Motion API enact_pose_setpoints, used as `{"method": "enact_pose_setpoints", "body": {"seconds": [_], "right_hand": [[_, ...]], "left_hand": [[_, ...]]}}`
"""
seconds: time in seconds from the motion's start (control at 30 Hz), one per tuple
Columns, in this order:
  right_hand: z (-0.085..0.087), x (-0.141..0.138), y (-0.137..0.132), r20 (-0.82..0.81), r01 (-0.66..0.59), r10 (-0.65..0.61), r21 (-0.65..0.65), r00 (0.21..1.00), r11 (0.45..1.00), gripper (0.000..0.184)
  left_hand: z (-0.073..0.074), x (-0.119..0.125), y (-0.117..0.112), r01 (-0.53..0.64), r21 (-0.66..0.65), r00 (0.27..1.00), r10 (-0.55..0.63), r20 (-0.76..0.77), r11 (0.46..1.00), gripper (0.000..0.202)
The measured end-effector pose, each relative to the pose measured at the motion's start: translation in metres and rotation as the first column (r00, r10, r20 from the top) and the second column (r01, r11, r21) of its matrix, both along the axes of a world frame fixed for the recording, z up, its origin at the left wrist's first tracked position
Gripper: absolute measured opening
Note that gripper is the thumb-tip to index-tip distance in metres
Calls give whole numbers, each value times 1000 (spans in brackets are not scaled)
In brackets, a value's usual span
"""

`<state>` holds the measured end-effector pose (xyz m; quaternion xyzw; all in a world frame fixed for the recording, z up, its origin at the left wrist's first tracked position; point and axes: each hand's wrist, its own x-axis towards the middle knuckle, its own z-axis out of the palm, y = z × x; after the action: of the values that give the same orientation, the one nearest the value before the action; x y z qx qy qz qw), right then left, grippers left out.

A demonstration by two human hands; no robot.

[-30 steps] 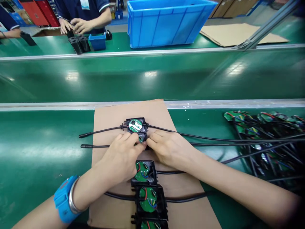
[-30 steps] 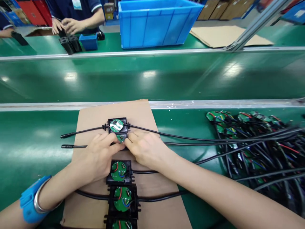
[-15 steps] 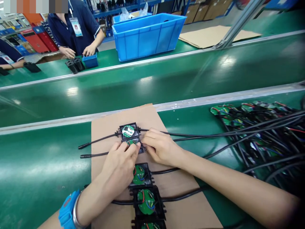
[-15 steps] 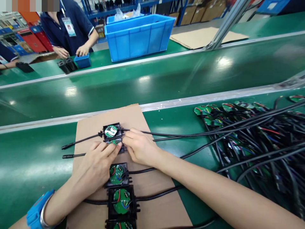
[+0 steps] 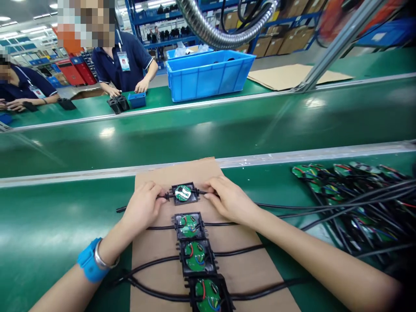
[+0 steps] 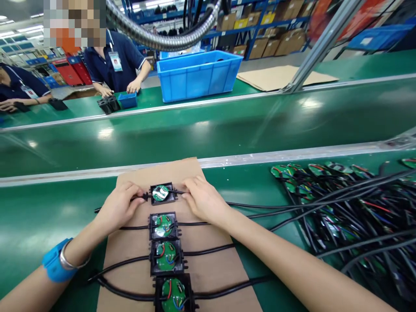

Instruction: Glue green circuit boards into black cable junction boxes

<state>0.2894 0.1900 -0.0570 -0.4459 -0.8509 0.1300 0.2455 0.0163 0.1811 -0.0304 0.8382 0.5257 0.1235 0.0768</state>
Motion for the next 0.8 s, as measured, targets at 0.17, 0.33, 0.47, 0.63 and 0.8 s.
{"method": "enact_pose_setpoints", "body": {"seconds": [0.17,0.33,0.47,0.63,0.8], "right_hand": [[38,-4,-25,109,-31,36,-46,993,998,24],[73,-15,-25,270,-65,79,-64,960,996,23],[69,-20,-7,340,-99,116,-67,933,993,21],[60,-25,7,417,-114,155,-121,895,986,17],[57,-30,11,467,-137,200,-167,861,976,32]], "left_hand": [[9,2,-7,9,-10,993,-7,122,1000,16],[14,9,-8,49,76,991,-58,120,996,19],[10,18,-1,47,19,999,-46,-18,999,20],[8,24,3,33,-24,990,-36,-140,999,21],[8,24,3,15,-42,990,-21,-137,999,21]]}}
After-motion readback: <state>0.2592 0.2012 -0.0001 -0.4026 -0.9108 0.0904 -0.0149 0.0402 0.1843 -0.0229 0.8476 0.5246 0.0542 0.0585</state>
